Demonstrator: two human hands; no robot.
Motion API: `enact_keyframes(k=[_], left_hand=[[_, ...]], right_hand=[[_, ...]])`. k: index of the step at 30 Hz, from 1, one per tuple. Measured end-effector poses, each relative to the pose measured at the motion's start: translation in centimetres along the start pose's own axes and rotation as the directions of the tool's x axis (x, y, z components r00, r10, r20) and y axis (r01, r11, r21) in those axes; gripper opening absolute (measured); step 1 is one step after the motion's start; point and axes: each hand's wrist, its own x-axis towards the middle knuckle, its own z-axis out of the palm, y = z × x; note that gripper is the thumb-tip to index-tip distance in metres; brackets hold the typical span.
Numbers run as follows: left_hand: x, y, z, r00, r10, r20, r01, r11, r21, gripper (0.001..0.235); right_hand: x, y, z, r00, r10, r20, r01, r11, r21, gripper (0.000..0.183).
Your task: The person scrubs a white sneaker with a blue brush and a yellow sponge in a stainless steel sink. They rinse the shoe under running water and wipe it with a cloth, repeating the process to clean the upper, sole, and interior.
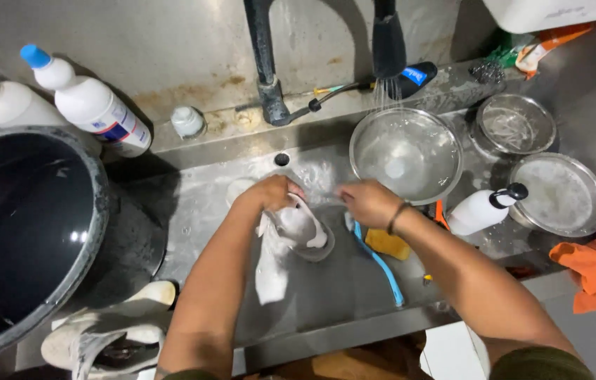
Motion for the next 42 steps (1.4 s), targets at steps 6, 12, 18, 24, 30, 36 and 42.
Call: enact_keyframes(k=[6,12,18,24,30,36,42], left_hand=[[-0.5,-2.3,1.3,0.992,0.115,-0.057,-0.124,0.976,-0.181,0.038],[-2.5,-1.9,1.5,0.994,0.036,-0.104,-0.052,0.986,-0.158,0.03],[2.7,-4.4,6.7,0.969,0.095,-0.227,-0.134,0.977,-0.164,0.03],[3.2,-5.9,7.1,0.946,0.125,-0.299,-0.165,0.98,-0.112,0.021],[2.9,-5.6,7.5,0.957,0.099,-0.272,-0.163,0.962,-0.221,0.037],[2.7,-4.9,7.4,0.95,0.104,-0.295,-0.159,0.972,-0.17,0.04],[1.4,-4.1,7.0,0.948,0.083,-0.307,-0.166,0.953,-0.252,0.028]], right_hand=[[-7.5,5.5,4.3,0.978,-0.008,0.21,0.155,0.702,-0.695,0.023],[-8.3,7.2,4.4,0.957,0.242,0.159,-0.071,0.729,-0.68,0.049],[-4.3,2.6,4.2,0.901,-0.32,-0.292,0.205,0.908,-0.365,0.052],[4.9,3.2,10.6,0.45,-0.805,-0.386,0.638,0.593,-0.491,0.023],[2.1,9.5,11.2,0.651,-0.744,-0.154,0.662,0.655,-0.363,0.027],[6.1,6.4,13.0,0.651,-0.64,-0.407,0.583,0.766,-0.273,0.017],[-0.4,7.6,10.4,0.759,-0.56,-0.333,0.641,0.731,0.233,0.033]])
